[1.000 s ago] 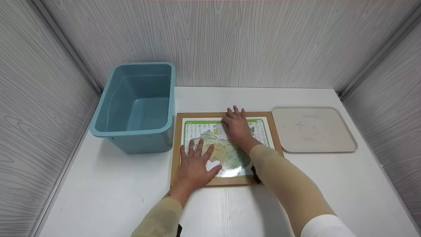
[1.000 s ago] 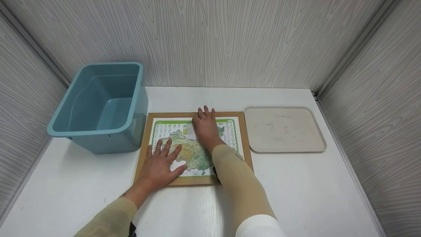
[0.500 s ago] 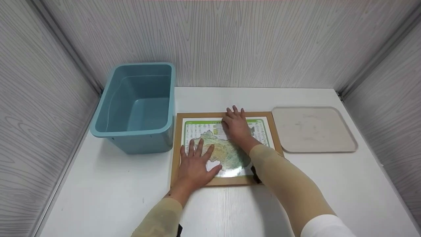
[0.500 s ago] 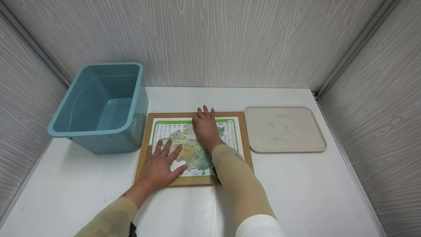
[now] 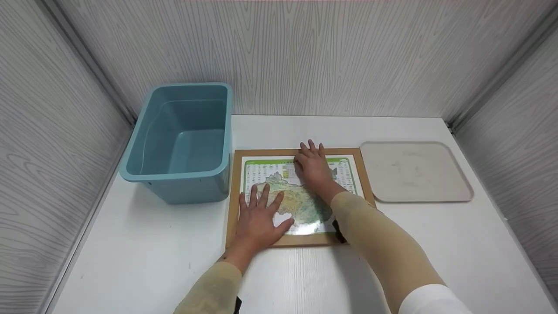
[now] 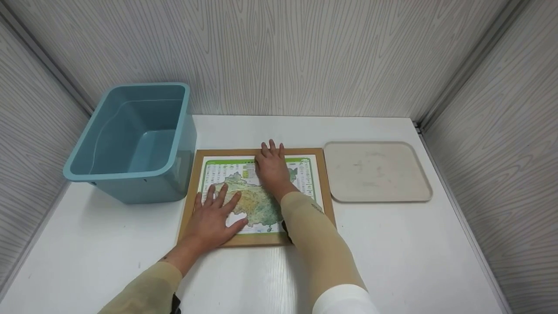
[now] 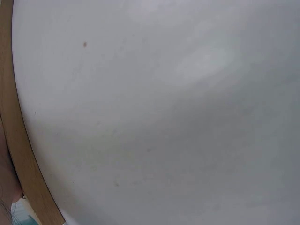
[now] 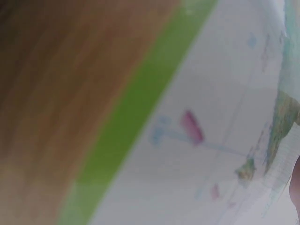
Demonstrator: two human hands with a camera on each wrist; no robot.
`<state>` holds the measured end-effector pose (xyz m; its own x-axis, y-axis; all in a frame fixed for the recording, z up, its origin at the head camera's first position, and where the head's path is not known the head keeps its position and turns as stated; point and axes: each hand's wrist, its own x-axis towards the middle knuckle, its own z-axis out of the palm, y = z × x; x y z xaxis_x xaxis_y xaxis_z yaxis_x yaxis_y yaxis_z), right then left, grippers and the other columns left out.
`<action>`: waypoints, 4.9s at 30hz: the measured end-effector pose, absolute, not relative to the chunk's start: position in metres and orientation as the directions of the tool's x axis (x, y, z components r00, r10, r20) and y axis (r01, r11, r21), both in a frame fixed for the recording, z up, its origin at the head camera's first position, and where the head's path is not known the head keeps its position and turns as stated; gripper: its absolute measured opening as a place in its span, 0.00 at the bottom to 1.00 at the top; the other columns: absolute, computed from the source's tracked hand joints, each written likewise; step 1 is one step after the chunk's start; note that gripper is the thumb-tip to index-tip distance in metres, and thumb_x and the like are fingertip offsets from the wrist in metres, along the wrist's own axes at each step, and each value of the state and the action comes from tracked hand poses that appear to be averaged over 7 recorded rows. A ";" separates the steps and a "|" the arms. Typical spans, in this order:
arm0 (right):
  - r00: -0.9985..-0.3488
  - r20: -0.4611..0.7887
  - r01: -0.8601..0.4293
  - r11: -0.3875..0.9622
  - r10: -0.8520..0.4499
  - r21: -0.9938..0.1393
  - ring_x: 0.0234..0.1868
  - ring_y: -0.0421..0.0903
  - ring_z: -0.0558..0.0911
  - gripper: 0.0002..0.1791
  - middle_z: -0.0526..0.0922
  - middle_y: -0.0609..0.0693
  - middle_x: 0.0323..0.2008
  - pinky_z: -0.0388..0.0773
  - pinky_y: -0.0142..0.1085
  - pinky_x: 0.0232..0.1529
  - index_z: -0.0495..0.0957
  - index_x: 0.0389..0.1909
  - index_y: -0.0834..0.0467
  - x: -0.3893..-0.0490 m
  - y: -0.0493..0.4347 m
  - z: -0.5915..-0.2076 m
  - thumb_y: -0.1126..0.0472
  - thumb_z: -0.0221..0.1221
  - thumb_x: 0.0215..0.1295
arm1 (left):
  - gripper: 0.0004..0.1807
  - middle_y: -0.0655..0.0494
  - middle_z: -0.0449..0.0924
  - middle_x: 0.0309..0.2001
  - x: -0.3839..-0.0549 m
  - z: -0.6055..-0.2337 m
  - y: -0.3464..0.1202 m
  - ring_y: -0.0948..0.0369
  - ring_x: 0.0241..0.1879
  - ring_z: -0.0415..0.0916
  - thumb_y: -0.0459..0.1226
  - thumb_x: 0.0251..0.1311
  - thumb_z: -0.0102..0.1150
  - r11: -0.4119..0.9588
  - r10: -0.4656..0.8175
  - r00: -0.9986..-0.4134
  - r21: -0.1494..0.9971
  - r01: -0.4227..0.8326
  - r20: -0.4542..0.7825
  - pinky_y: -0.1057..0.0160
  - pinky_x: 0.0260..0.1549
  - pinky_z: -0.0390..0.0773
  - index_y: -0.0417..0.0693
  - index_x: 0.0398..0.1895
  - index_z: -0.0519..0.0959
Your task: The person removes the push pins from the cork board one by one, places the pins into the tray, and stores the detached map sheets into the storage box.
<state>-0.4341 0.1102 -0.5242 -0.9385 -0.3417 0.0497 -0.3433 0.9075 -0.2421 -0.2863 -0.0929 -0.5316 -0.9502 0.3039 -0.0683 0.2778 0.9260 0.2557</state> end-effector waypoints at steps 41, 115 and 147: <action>-0.953 0.066 -0.300 0.903 -0.295 -0.307 0.84 0.60 0.52 0.14 0.66 0.61 0.78 0.38 0.59 0.81 0.85 0.52 0.61 -0.435 0.148 -0.519 0.56 0.58 0.80 | 0.48 0.45 0.48 0.85 -0.288 -0.534 -0.103 0.38 0.84 0.38 0.77 0.68 0.37 0.928 0.289 -0.956 0.260 0.266 -0.056 0.29 0.75 0.37 0.65 0.84 0.62; -0.999 0.047 -0.020 0.964 -0.008 -0.264 0.81 0.72 0.52 0.18 0.63 0.74 0.76 0.37 0.69 0.77 0.81 0.55 0.68 -0.401 0.327 -0.525 0.59 0.52 0.80 | 0.48 0.46 0.48 0.86 -0.286 -0.536 -0.101 0.38 0.84 0.37 0.77 0.68 0.38 0.934 0.278 -0.958 0.252 0.253 -0.070 0.29 0.76 0.36 0.66 0.85 0.61; -0.999 0.026 -0.025 0.973 -0.019 -0.230 0.83 0.68 0.50 0.28 0.62 0.70 0.78 0.36 0.64 0.80 0.76 0.68 0.65 -0.398 0.309 -0.515 0.49 0.53 0.79 | 0.47 0.45 0.48 0.85 -0.289 -0.537 -0.102 0.37 0.83 0.39 0.76 0.69 0.39 0.924 0.292 -0.955 0.272 0.270 -0.044 0.28 0.75 0.38 0.64 0.84 0.62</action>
<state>-0.3977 0.3088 -0.5146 -0.9995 -0.0192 0.0258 -0.0246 0.9728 -0.2301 -0.2891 -0.1021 -0.5368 -0.9553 0.2924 -0.0439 0.2702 0.9237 0.2716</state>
